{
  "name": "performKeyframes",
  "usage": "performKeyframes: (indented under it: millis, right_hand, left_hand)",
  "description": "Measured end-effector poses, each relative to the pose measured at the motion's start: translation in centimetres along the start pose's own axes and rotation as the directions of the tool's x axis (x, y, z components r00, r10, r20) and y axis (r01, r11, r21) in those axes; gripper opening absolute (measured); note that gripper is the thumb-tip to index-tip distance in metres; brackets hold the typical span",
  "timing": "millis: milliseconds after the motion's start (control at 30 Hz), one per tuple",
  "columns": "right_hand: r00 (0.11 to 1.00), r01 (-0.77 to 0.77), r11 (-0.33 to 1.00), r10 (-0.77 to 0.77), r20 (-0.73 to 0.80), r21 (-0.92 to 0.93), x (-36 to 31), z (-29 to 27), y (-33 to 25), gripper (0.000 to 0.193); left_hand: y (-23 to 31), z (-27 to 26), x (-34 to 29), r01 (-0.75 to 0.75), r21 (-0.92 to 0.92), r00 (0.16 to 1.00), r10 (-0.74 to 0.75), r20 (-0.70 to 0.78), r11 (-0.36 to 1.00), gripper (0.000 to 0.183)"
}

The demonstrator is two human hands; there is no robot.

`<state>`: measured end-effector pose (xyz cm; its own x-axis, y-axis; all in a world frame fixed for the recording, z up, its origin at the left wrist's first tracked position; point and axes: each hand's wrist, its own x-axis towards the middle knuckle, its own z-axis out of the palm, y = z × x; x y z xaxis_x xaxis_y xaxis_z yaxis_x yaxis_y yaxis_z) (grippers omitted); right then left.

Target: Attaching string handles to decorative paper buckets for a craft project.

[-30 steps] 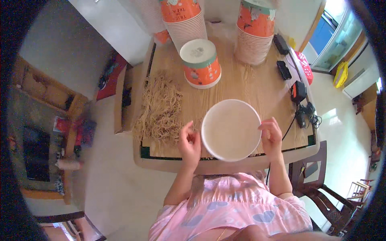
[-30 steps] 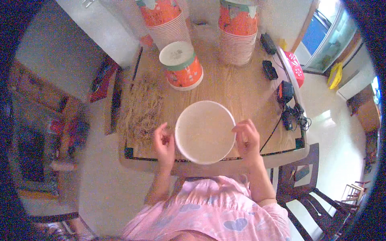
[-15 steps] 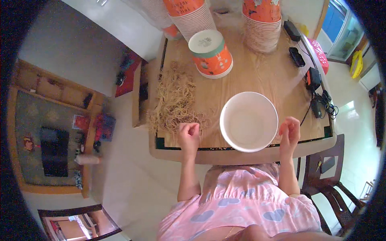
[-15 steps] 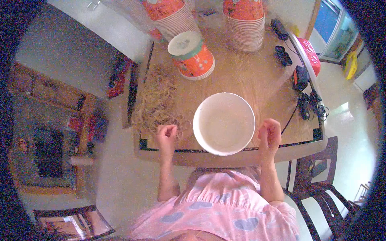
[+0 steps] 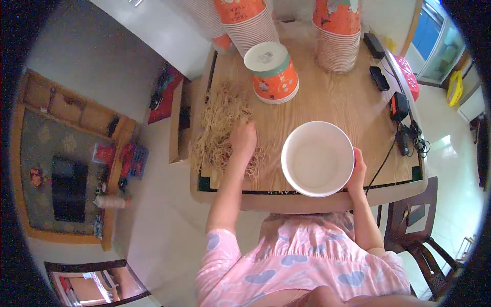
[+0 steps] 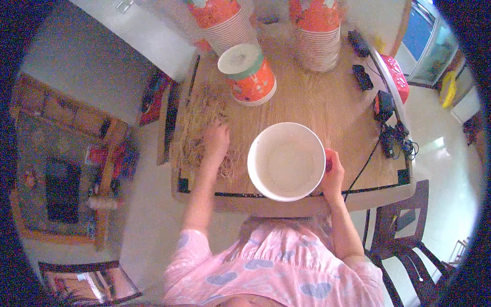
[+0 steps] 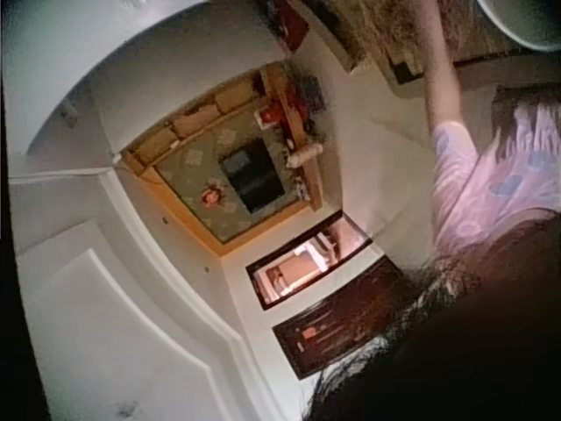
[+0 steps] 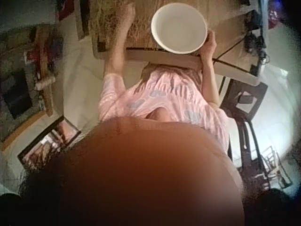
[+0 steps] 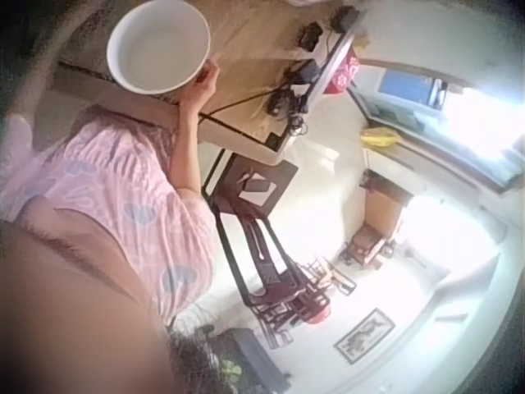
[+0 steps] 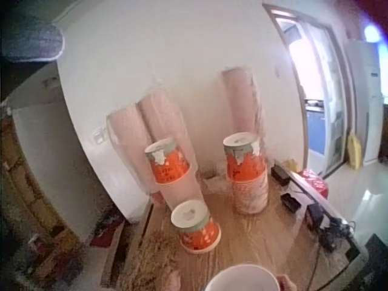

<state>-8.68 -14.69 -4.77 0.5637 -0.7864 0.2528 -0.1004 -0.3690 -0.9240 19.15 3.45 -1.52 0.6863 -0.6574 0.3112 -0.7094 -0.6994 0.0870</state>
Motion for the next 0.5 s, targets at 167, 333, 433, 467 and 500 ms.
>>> performKeyframes:
  millis: [167,333,433,467,500]
  right_hand:
    - [0.997,-0.070,0.998,0.070,-0.009,0.005,0.0,0.2,0.0,0.019]
    - [0.996,-0.077,0.996,0.075,0.053,0.040,0.2,0.3,0.4,0.020]
    - [0.996,-0.049,0.999,0.049,0.068,0.005,0.5,0.5,0.8,0.019]
    - [0.996,-0.061,0.998,0.059,0.071,0.015,0.5,0.5,0.7,0.019]
    - [0.995,-0.066,0.997,0.064,0.075,0.028,0.4,0.7,0.6,0.020]
  left_hand:
    - [0.3,2.7,3.3,-0.303,0.242,0.947,0.263,0.185,0.922,0.019]
    - [-1.1,3.0,4.8,-0.282,0.197,0.933,0.220,0.286,0.939,0.019]
    - [-2.3,-0.1,8.3,0.010,-0.264,0.995,0.017,0.100,0.965,0.016]
    - [-2.5,-3.1,9.8,0.047,-0.387,0.998,-0.031,0.049,0.921,0.014]
    - [-3.7,-5.9,11.2,-0.035,-0.473,0.994,-0.018,-0.106,0.880,0.014]
